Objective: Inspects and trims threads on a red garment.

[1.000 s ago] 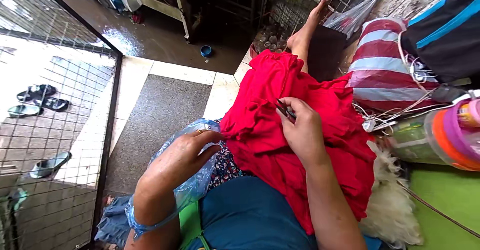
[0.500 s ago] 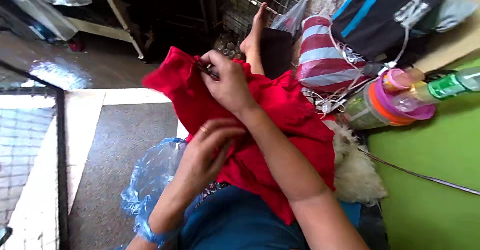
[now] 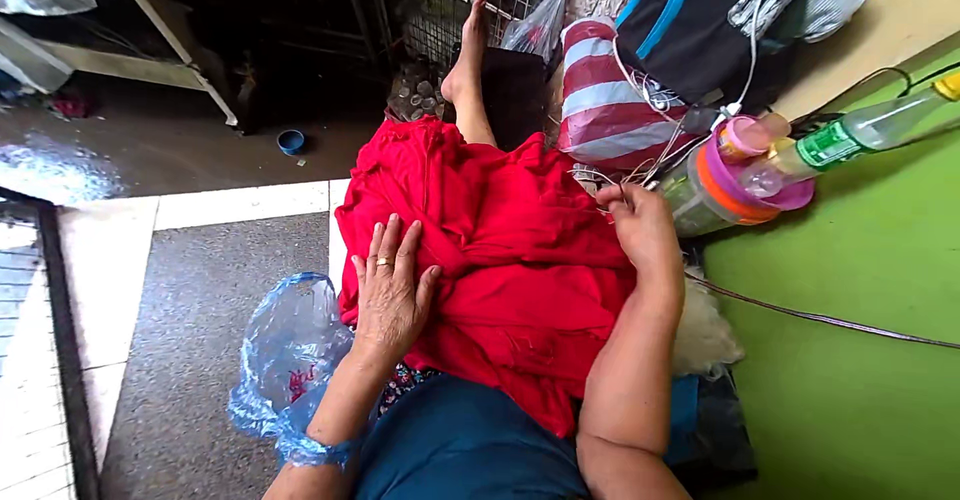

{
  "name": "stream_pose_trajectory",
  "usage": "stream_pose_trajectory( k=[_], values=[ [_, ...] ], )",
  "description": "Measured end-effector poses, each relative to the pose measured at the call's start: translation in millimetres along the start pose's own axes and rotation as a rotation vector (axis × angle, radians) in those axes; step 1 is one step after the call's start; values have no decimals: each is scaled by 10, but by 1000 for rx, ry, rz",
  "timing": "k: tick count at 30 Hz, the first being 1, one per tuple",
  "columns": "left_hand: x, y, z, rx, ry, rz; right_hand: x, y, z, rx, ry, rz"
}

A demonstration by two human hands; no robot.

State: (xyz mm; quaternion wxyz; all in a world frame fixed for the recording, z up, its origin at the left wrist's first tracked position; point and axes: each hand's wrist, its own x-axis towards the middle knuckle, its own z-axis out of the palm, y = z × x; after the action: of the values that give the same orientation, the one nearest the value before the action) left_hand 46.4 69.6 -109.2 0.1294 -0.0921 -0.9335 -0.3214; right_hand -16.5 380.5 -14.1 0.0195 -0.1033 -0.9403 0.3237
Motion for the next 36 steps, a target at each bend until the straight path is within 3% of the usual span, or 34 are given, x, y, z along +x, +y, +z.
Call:
stream_pose_trajectory(
  k=[3,6,10,16,21,23,25,28,32,36],
  values=[
    [-10,-23,-7,3,1,12,-92,351,0,-61,-74,48],
    [-7,-30,-15,11,-7,23,-57,647,167,64,-88,22],
    [2,-28,-23,14,-12,20,-30,687,220,57,-76,18],
    [-4,-31,-59,25,-31,6,-175,537,12,114,156,26],
    [5,-31,-31,22,-7,12,-353,-38,-281,244,353,-219],
    [9,-41,-29,-7,4,17,-379,-416,-217,434,248,-440],
    [7,-54,-92,-103,-13,15,-432,-838,-43,537,11,-623],
    [-20,-90,-339,-351,-24,-49,-404,-1196,314,572,-242,-674],
    [-53,-284,-604,-359,-5,-219,-317,-1062,718,476,-164,-537],
    [-163,-446,-723,-389,34,-403,-448,-882,860,557,-156,-528]
  ],
)
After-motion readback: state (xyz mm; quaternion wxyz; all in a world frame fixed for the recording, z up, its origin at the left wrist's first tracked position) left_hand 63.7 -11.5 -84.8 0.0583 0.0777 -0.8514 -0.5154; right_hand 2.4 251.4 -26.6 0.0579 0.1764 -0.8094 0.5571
